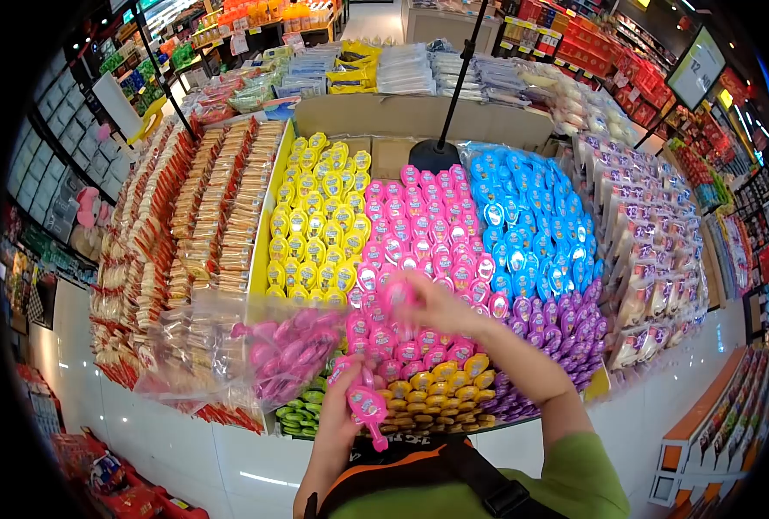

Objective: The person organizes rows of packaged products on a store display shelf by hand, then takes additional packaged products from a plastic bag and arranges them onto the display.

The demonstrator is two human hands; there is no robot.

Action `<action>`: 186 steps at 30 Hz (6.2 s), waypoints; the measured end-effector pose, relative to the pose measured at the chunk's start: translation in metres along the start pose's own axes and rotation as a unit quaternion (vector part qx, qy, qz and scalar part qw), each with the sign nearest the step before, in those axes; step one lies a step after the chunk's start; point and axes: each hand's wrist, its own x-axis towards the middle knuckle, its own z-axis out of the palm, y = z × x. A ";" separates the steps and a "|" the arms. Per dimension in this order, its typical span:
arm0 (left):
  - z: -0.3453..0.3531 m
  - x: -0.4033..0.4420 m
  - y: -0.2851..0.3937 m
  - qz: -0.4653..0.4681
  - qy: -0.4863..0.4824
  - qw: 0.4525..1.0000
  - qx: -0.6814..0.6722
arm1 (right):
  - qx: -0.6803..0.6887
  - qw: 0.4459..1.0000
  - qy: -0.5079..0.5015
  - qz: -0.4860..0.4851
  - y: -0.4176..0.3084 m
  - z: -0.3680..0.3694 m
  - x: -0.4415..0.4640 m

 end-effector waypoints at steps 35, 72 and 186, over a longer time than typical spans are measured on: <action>0.023 0.023 0.029 -0.024 0.028 0.999 -0.012 | -0.287 0.955 0.039 0.065 0.191 -0.171 0.269; 0.029 0.000 0.008 0.017 -0.108 0.993 0.042 | 0.212 0.938 -0.202 0.185 -0.021 0.040 -0.009; -0.003 0.047 0.023 -0.053 -0.027 0.992 -0.108 | -0.061 0.938 0.337 0.049 0.177 -0.174 0.314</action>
